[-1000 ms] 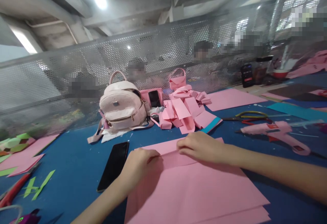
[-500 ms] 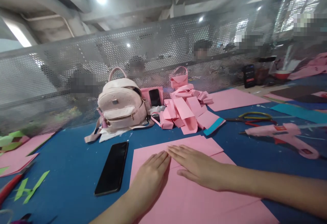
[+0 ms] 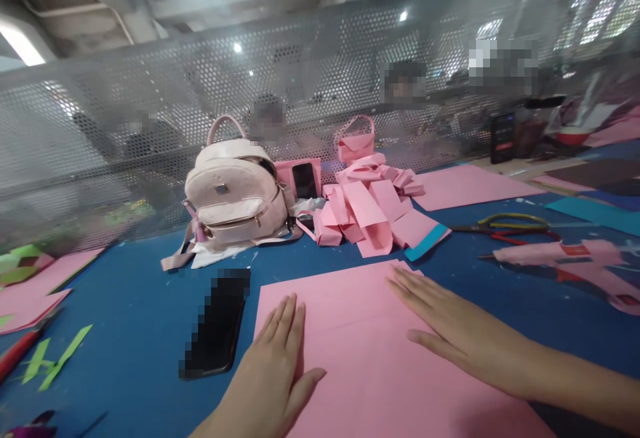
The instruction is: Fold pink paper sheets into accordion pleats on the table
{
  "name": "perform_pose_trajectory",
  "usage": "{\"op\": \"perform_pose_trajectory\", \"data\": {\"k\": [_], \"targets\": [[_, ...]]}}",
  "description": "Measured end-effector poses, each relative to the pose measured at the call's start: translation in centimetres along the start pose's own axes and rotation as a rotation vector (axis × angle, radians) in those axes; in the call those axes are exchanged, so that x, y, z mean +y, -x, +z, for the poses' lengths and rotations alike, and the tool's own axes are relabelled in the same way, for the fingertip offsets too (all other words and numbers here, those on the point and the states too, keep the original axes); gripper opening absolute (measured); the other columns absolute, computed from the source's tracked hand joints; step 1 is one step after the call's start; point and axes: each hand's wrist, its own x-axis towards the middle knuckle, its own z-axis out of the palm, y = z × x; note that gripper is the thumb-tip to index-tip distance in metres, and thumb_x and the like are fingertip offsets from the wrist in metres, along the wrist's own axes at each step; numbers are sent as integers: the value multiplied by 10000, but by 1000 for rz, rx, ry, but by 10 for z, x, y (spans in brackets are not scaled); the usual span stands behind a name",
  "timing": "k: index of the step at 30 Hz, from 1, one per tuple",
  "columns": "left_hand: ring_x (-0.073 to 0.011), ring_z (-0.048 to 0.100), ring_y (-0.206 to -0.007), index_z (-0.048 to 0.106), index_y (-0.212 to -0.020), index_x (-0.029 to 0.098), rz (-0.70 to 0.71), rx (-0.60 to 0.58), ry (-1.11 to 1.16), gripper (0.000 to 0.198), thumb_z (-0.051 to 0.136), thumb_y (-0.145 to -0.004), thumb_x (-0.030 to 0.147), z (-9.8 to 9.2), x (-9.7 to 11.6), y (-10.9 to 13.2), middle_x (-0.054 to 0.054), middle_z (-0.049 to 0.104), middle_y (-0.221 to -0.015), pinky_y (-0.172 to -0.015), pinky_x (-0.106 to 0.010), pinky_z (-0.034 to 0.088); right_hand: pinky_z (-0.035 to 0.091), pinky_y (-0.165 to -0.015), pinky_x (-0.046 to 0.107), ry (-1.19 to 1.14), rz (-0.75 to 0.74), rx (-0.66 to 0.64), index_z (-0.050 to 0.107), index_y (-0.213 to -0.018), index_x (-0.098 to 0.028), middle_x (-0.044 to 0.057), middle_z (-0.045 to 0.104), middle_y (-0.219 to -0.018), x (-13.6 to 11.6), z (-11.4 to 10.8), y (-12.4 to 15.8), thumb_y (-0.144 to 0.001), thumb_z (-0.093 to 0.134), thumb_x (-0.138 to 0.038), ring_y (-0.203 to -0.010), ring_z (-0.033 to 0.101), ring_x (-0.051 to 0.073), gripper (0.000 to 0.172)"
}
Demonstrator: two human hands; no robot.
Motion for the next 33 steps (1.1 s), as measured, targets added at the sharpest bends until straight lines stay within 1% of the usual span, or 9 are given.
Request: {"op": "perform_pose_trajectory", "data": {"k": [5,10,12,19,22,24,26,29,33], "targets": [[-367,575,-1239,-46,-1556,-6,-3,126,-177,984,413,-958,628,-1,-4,12,-271,541,-1374,-899,-443,569,273,-1171,590,93,57,33,178,-1569,-283,42,102,-1638,13,0,16,-945,404,-645,-1470,216,372,757],[-339,659,-1140,424,-1397,-22,26,175,-235,793,414,-953,634,-7,-8,15,-252,627,-1282,-843,-412,583,347,-1113,638,209,54,90,296,-1546,-277,87,226,-1605,13,0,19,-935,392,-655,-1427,316,400,725],[-316,671,-1128,507,-1320,13,27,173,-239,698,429,-959,606,-8,-11,17,-223,636,-1284,-838,-391,585,376,-1085,653,261,33,124,350,-1530,-275,114,282,-1583,13,2,19,-929,401,-657,-1404,356,413,713],[-295,620,-1211,448,-1435,97,127,91,-290,731,453,-941,636,-13,-23,38,-173,552,-1398,-863,-388,579,480,-1014,614,378,-44,233,411,-1506,-213,173,367,-1536,20,11,26,-932,409,-653,-1362,427,411,724],[-311,635,-1189,519,-1394,133,150,96,-310,680,468,-938,635,-20,-22,40,-150,566,-1389,-863,-431,585,470,-1007,646,381,-33,236,458,-1476,-147,205,383,-1519,14,8,26,-913,423,-682,-1359,411,449,777],[-326,644,-1174,592,-1328,136,133,84,-283,639,470,-942,630,-27,-14,33,-146,577,-1377,-877,-461,586,435,-1036,662,342,-39,189,464,-1466,-112,224,359,-1525,2,1,21,-883,458,-716,-1377,374,465,840],[-329,624,-1203,603,-1325,131,116,5,-191,627,473,-949,615,-33,-2,17,-145,557,-1398,-923,-470,573,382,-1084,661,250,-87,98,443,-1480,-132,207,345,-1538,-17,-8,13,-866,503,-721,-1395,352,449,853],[-324,530,-1309,505,-1426,109,77,-124,19,648,479,-966,564,-37,19,-13,-159,469,-1468,-1013,-454,525,317,-1157,608,78,-167,-44,390,-1509,-176,152,347,-1558,-51,-20,-4,-900,546,-631,-1430,330,380,776],[-331,378,-1418,382,-1498,69,28,-176,190,727,416,-984,582,-31,40,-42,-193,353,-1537,-1135,-480,391,261,-1195,557,-35,-200,-179,319,-1529,-106,189,243,-1588,-78,-27,-25,-910,549,-614,-1469,247,357,833]]}}
